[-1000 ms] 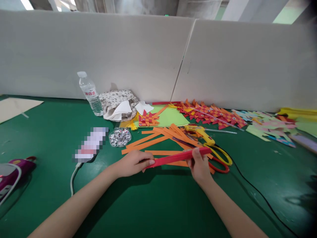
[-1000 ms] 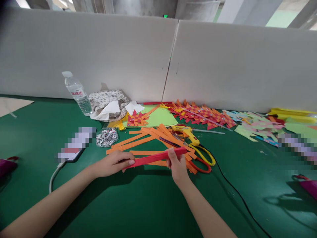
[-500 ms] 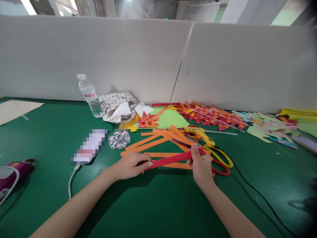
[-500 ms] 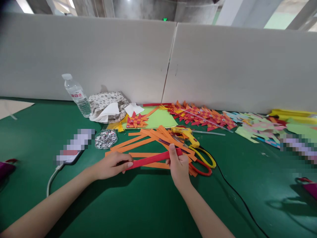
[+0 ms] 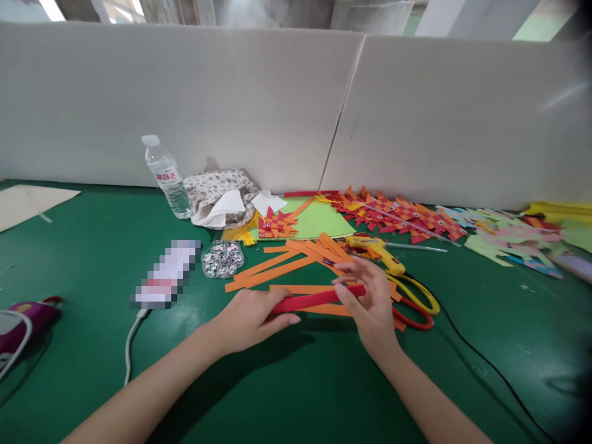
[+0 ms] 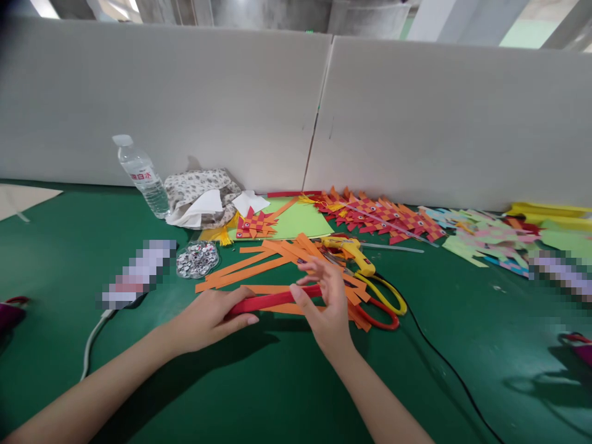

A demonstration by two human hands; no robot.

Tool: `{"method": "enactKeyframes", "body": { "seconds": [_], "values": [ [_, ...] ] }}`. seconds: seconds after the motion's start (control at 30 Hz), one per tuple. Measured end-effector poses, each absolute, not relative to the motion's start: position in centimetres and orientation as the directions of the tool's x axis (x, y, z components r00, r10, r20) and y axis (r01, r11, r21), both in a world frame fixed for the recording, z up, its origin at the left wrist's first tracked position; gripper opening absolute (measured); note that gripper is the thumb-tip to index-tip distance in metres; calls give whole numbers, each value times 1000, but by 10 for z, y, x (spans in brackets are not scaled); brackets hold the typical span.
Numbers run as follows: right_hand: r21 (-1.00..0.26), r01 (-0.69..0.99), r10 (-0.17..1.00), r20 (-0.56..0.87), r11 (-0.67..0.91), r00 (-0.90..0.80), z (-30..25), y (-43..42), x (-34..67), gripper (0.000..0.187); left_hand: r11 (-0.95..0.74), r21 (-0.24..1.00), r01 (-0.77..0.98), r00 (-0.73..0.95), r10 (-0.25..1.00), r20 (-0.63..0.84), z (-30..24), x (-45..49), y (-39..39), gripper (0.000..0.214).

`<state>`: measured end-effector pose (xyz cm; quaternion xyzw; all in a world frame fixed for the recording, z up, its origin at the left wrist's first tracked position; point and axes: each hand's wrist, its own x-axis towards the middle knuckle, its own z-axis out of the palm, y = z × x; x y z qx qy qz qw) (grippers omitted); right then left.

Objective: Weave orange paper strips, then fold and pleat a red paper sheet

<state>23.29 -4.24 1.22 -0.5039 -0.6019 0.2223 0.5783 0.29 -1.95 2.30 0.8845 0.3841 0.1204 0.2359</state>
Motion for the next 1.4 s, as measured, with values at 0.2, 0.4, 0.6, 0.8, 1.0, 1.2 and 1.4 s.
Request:
{"method": "enactKeyframes", "body": {
  "seconds": [0.2,0.4,0.6,0.8,1.0,1.2,1.4],
  "values": [
    [-640,580,806,589,504,-51,27,-43,239,15,-622,534,573,716,697,45,26,-2,-14,39],
    [-800,530,915,389,281,103,18,-39,240,23,-632,558,537,675,720,165,21,-5,-7,30],
    [-817,552,960,263,167,98,13,-35,241,25,-555,637,535,678,732,69,21,-10,-1,27],
    [-511,758,901,363,406,-238,12,-39,238,20,-568,680,463,757,653,30,20,-3,-7,26],
    [-541,735,912,227,409,-340,16,-39,235,8,-625,593,508,729,679,90,12,-2,-5,26],
    [-621,713,942,149,326,-301,15,-33,237,5,-661,577,480,740,658,139,4,-7,7,22],
    [-552,738,922,219,388,-320,6,-28,238,6,-728,460,509,729,648,220,-6,-7,11,23]
  ]
}}
